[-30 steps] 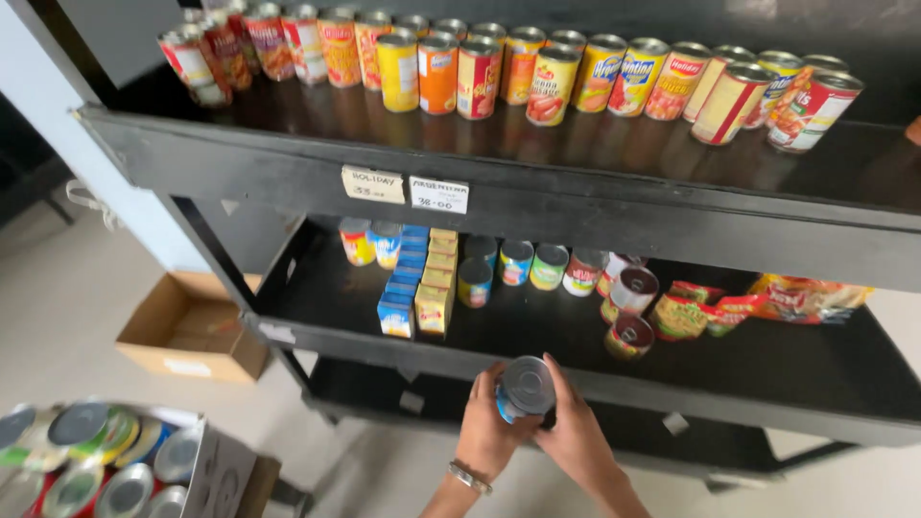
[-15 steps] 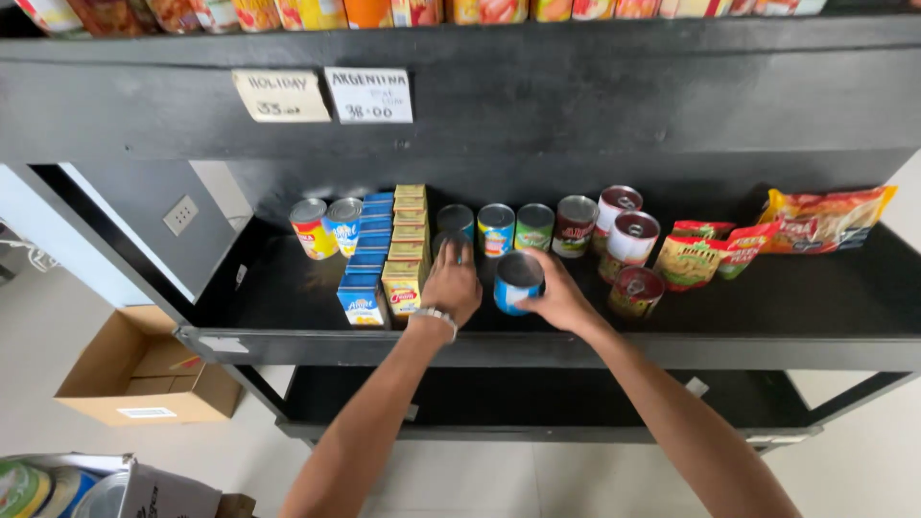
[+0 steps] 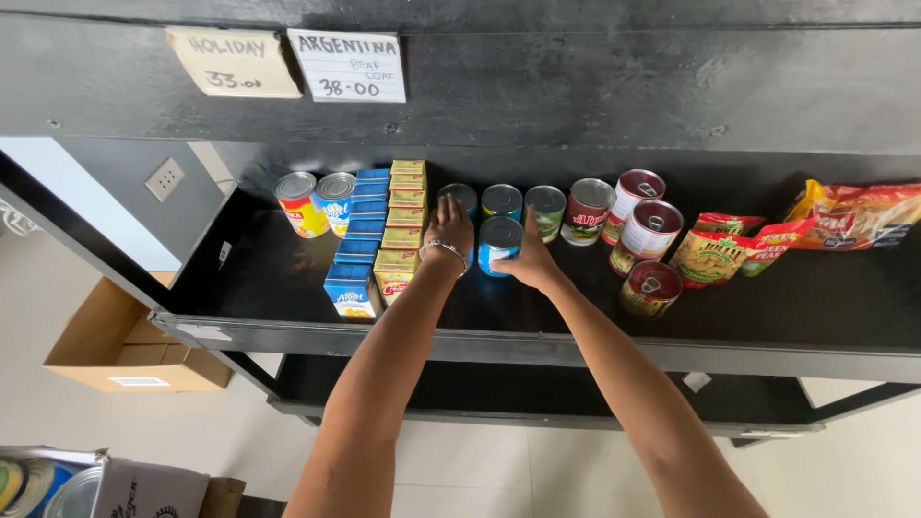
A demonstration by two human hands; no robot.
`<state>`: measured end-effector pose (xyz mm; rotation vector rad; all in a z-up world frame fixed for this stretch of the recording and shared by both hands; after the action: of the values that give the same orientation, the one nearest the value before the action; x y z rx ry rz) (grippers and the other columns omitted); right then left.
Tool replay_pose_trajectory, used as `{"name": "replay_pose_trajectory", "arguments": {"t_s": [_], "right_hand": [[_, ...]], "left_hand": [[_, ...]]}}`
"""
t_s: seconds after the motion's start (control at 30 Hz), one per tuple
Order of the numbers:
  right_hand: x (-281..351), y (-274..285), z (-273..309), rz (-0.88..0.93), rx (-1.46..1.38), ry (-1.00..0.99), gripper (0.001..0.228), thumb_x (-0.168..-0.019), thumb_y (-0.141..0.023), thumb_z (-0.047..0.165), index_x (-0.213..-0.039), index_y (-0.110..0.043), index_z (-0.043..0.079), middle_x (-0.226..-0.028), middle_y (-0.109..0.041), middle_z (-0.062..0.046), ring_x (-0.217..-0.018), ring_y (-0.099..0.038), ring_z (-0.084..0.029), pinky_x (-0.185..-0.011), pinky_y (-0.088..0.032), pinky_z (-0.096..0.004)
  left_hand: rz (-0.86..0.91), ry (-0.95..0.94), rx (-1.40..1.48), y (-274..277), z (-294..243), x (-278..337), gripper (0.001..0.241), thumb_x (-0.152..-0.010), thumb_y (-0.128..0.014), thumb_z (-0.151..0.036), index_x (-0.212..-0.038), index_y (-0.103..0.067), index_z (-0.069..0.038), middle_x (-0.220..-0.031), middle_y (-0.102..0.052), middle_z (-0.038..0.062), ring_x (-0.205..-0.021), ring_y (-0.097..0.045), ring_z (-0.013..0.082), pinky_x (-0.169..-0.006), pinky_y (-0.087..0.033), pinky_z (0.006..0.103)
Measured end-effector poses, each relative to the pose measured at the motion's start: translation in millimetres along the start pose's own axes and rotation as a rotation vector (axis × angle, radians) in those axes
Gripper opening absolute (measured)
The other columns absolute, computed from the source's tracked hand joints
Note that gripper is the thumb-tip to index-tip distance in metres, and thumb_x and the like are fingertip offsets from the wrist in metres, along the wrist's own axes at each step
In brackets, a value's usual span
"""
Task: Transferring canned goods and food packets from a container onto store shelves.
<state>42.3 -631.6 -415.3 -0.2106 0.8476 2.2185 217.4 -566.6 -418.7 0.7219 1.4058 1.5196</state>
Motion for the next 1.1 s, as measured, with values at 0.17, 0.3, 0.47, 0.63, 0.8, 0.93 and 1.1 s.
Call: {"name": "replay_pose_trajectory", "arguments": {"t_s": [0.17, 0.3, 0.47, 0.63, 0.8, 0.93, 1.1], "right_hand": [[-15, -12, -4, 0.043, 0.05, -0.144, 0.144, -0.057, -0.091, 0.02, -0.158, 0.008, -0.008, -0.164, -0.021, -0.033, -0.154, -0.026, -0.035, -0.122, -0.028, -0.036], [-10, -13, 15, 0.015, -0.077, -0.257, 0.142, -0.061, -0.092, 0.02, -0.159, 0.007, -0.005, -0.166, -0.015, -0.03, -0.154, -0.025, -0.033, -0.121, -0.028, -0.037], [3, -6, 44, 0.045, -0.193, -0.28, 0.135, -0.061, -0.087, 0.02, -0.164, -0.002, 0.004, -0.164, -0.031, -0.023, -0.151, -0.036, -0.03, -0.12, -0.032, -0.038], [-1, -9, 14, 0.008, -0.082, -0.155, 0.135, -0.069, -0.094, 0.019, -0.163, 0.001, 0.002, -0.168, -0.018, -0.028, -0.156, -0.021, -0.035, -0.123, -0.024, -0.042], [20, 2, -2, 0.161, -0.242, -0.347, 0.12, -0.078, -0.083, 0.008, -0.164, 0.001, 0.012, -0.16, -0.024, -0.026, -0.145, -0.033, -0.029, -0.111, -0.04, -0.04], [83, 35, 14, 0.141, -0.34, -0.298, 0.067, -0.092, -0.072, 0.009, -0.153, -0.045, 0.005, -0.133, -0.069, -0.02, -0.117, -0.07, -0.023, -0.096, -0.057, -0.035], [172, 84, 189, 0.043, -0.158, -0.239, 0.034, -0.095, -0.071, 0.007, -0.129, -0.068, 0.006, -0.094, -0.068, -0.013, -0.087, -0.069, -0.019, -0.088, -0.062, -0.031]], "left_hand": [[0.036, -0.007, 0.034, -13, 7, -12, 0.065, -0.104, -0.04, -0.023, -0.158, -0.018, 0.006, -0.168, -0.016, 0.024, -0.156, -0.016, 0.0383, -0.122, -0.023, 0.0498], [0.061, -0.032, -0.073, -39, 4, -26, 0.061, -0.107, -0.039, -0.024, -0.159, -0.025, 0.005, -0.166, -0.027, 0.023, -0.155, -0.025, 0.0379, -0.125, -0.021, 0.0517], [0.059, 0.01, -0.032, -32, 1, -22, 0.062, -0.104, -0.041, -0.025, -0.157, -0.028, 0.004, -0.165, -0.029, 0.023, -0.153, -0.026, 0.0382, -0.121, -0.024, 0.0502], [-0.014, 0.03, -0.046, -34, 1, -10, 0.061, -0.103, -0.042, -0.025, -0.155, -0.03, 0.004, -0.165, -0.029, 0.023, -0.153, -0.027, 0.0367, -0.12, -0.025, 0.0495], [-0.018, -0.069, 0.077, 24, -8, 43, 0.067, -0.096, -0.055, -0.018, -0.153, -0.03, 0.006, -0.161, -0.029, 0.026, -0.146, -0.034, 0.038, -0.118, -0.03, 0.0472], [0.102, -0.266, 0.235, 113, -24, 133, 0.064, -0.093, -0.062, -0.012, -0.15, -0.039, 0.004, -0.157, -0.041, 0.024, -0.143, -0.044, 0.0375, -0.115, -0.04, 0.0451], [0.132, -0.348, 0.852, 184, -31, 256, 0.053, -0.089, -0.072, -0.024, -0.134, -0.057, 0.001, -0.126, -0.066, 0.023, -0.12, -0.06, 0.0394, -0.102, -0.049, 0.0461]]}}
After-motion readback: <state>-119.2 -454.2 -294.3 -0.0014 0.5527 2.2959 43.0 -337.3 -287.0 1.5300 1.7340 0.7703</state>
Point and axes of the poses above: each hand's wrist, its own x-axis away from the middle knuckle, its own y-axis out of the back of the hand, z = x × y, the point moved 4 cm from there along -x, towards the middle knuckle
